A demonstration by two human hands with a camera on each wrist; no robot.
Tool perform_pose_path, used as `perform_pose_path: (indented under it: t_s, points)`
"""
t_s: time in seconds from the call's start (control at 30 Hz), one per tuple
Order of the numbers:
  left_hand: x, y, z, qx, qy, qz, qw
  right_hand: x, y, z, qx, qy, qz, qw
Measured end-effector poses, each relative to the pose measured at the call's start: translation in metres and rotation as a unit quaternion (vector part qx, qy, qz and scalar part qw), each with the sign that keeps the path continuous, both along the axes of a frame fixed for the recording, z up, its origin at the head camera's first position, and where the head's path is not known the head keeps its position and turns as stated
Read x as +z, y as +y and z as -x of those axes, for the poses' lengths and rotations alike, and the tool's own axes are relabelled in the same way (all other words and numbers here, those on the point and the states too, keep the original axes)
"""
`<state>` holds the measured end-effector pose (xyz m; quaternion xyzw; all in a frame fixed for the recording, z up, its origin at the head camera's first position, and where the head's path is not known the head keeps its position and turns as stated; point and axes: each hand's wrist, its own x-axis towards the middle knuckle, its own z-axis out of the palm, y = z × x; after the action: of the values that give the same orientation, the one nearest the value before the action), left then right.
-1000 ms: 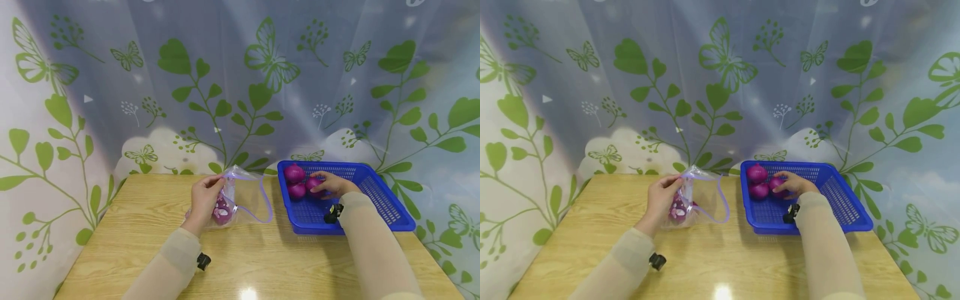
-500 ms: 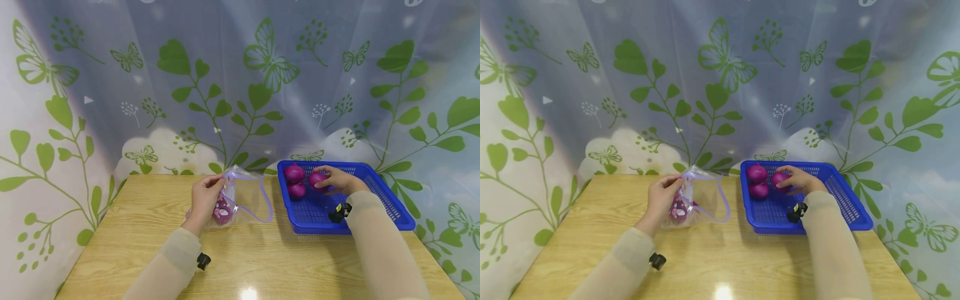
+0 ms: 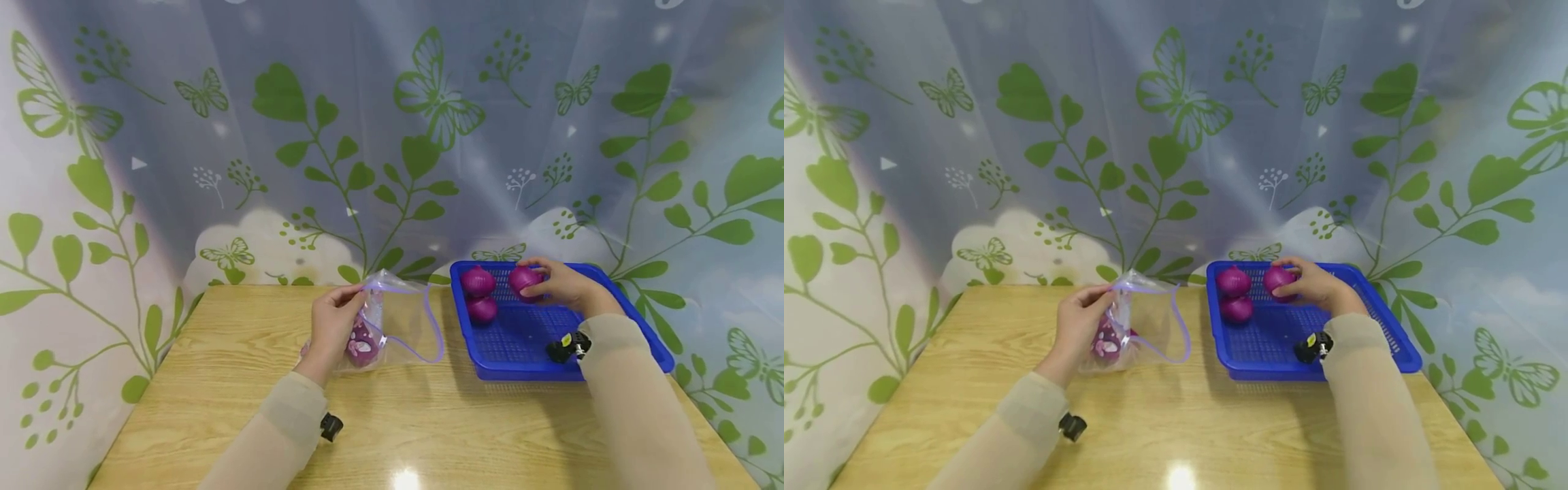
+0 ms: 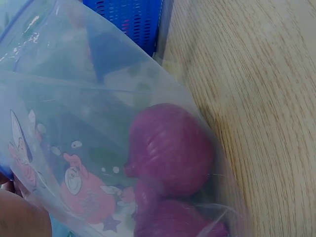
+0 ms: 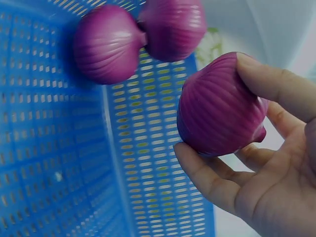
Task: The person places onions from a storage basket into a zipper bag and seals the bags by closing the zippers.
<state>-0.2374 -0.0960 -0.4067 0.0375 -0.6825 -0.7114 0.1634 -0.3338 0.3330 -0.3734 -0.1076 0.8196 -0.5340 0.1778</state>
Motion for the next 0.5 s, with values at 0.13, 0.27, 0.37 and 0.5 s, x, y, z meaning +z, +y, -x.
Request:
perform_pose_path:
  t_s: [0.13,0.27,0.37,0.5]
  points:
    - [0.0,0.0,0.0,0.0,-0.002,-0.003,1.0,0.009,-0.002,-0.005,0.0,0.02,0.003,1.0]
    - [0.0,0.0,-0.001,-0.002,-0.004,-0.005,1.0,0.017,-0.005,-0.013,-0.001,0.038,-0.006,0.999]
    - [0.0,0.0,-0.001,-0.004,-0.005,-0.006,1.0,0.022,-0.007,-0.018,0.002,0.051,-0.007,0.999]
    - [0.0,0.0,0.0,-0.004,0.0,-0.006,1.0,0.027,-0.008,-0.023,0.005,0.061,-0.008,0.998]
